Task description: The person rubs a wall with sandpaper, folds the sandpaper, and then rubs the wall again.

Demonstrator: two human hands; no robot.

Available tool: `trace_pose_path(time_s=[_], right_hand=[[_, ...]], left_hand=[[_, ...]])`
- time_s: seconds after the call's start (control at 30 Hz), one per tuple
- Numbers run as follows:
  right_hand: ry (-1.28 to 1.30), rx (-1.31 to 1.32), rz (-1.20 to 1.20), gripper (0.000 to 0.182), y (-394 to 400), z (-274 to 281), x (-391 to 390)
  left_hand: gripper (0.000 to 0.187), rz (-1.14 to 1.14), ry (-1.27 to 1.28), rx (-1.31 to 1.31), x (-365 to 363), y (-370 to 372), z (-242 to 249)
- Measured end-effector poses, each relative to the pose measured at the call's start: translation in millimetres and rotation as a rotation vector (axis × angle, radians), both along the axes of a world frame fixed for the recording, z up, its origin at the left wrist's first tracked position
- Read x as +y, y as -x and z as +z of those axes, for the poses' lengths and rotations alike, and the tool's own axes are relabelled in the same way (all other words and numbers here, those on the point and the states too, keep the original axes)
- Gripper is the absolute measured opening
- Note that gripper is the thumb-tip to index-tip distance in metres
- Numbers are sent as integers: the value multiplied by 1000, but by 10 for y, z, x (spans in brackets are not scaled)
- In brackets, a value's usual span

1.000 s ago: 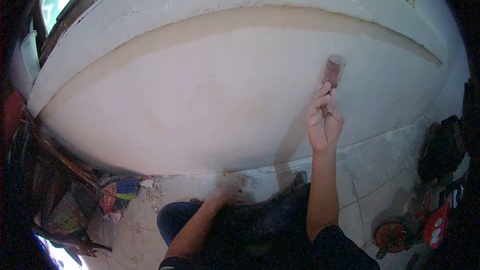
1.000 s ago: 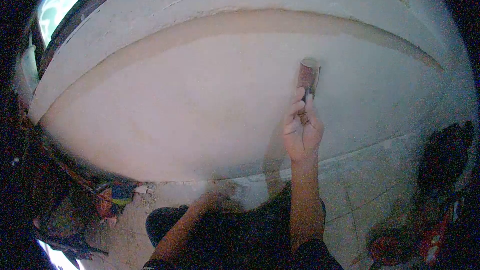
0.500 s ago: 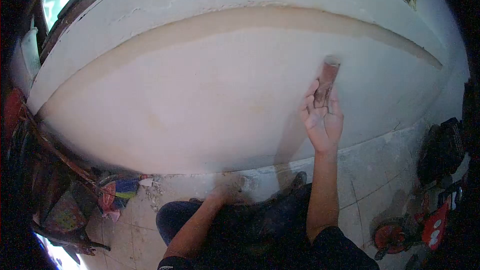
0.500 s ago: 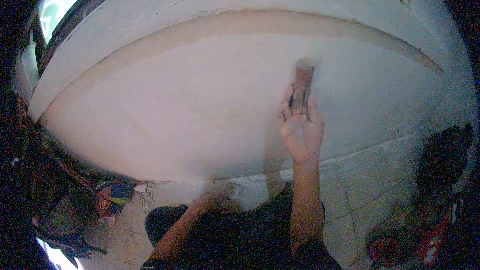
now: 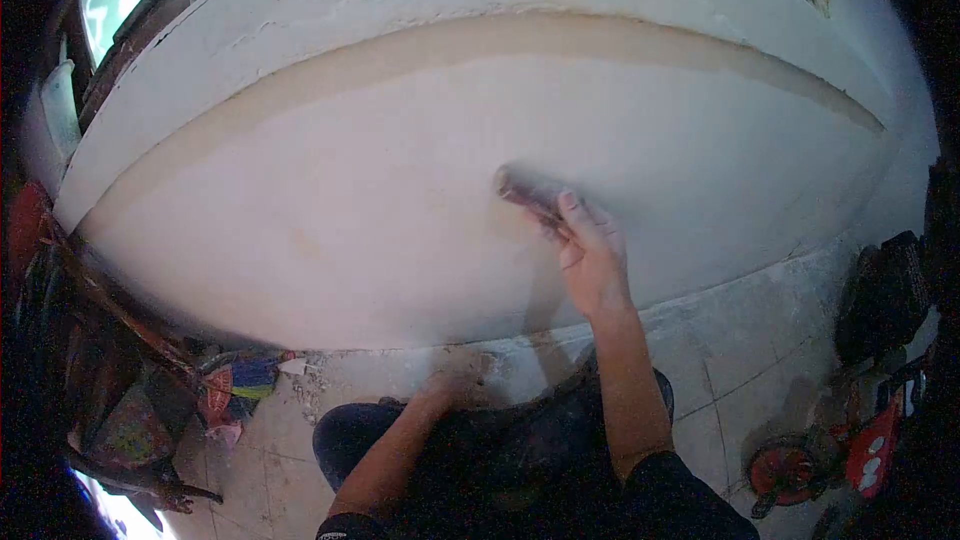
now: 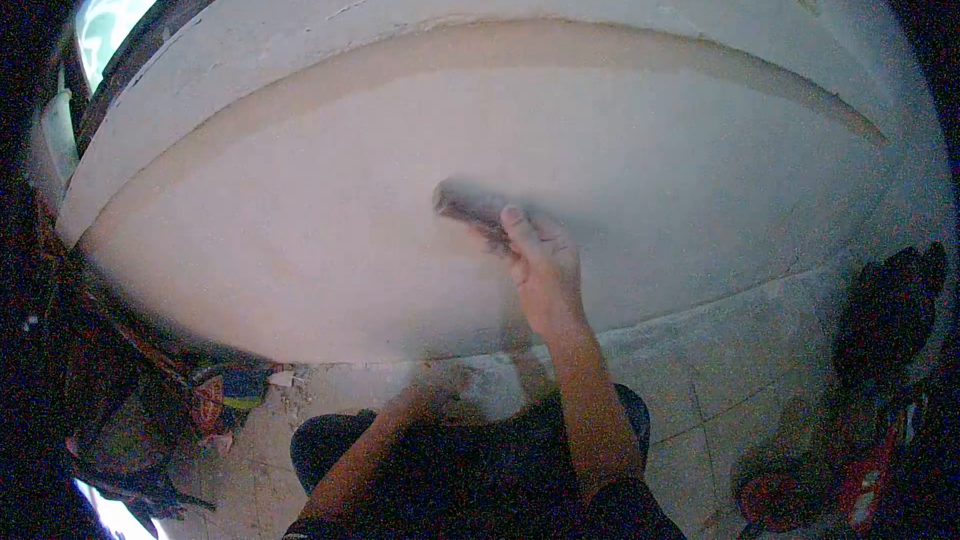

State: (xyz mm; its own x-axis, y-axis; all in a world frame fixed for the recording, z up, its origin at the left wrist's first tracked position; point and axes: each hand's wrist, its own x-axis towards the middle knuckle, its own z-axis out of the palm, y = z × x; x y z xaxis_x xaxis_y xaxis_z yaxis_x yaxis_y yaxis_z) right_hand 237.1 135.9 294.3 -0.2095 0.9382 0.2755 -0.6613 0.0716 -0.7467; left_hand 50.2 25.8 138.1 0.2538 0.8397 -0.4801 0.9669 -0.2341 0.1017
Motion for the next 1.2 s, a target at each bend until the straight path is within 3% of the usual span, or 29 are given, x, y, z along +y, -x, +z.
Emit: trace_pose_path(time_s=[0.07, 0.13, 0.2, 0.23, 0.3, 0.43, 0.5, 0.6, 0.67, 0.73, 0.77, 0.8, 0.83, 0.87, 0.9, 1.0, 1.03, 1.1, 1.17, 1.2], right_hand=[[-16, -210, 39, 34, 42, -62, 20], [-25, -168, 37, 32, 41, -51, 11], [32, 32, -194, 38, -62, -93, 70], [33, 28, -187, 38, -145, -63, 108], [14, 496, -159, 31, -278, 87, 143], [138, 530, -27, 29, -131, 112, 35], [4, 4, -43, 30, 37, -38, 4], [-2, -145, 102, 30, 140, -29, -60], [8, -174, 77, 30, 59, 8, -20], [18, 59, -183, 31, -84, 35, 33], [18, 56, -179, 31, -195, 44, 83], [2, 319, -117, 32, -311, 80, 124], [-12, 583, -52, 32, -354, 95, 144], [-13, 583, -48, 32, -306, 76, 133], [13, 455, -79, 32, -204, 83, 76], [67, 8, -102, 29, 74, -168, -11], [49, -180, -76, 28, 156, -194, -60], [47, -229, 12, 28, 215, -186, -90], [47, -276, 103, 28, 194, -171, -79], [36, -169, -5, 28, 136, -154, -53]], left_hand=[[80, -18, -34, -94, 12, 88, -262], [81, -36, -68, -187, 6, 163, -435], [84, 31, -112, -287, -33, 208, -528], [84, 37, -112, -291, -31, 227, -619], [82, 32, -80, -302, -16, 243, -671], [82, -11, -60, -243, -6, 155, -410], [80, 23, 17, -301, 20, 187, -425], [76, 23, -105, -197, -11, 171, -513], [71, 25, -247, -281, -45, 240, -946], [67, 31, -388, -368, 12, 264, -1092], [63, 8, -244, -240, 89, 243, -1087], [61, -14, -101, -111, 126, 247, -1096], [61, -9, -101, -110, 90, 271, -1107], [57, -69, -204, -148, 48, 297, -1111], [55, -132, -308, -185, 38, 312, -1116], [53, -80, -228, -179, -10, 193, -564], [53, -82, -227, -180, -11, 216, -716], [55, -54, -315, -317, 24, 273, -1114], [58, -50, -234, -194, -6, 177, -660], [61, -40, -149, -70, -5, 137, -425]])
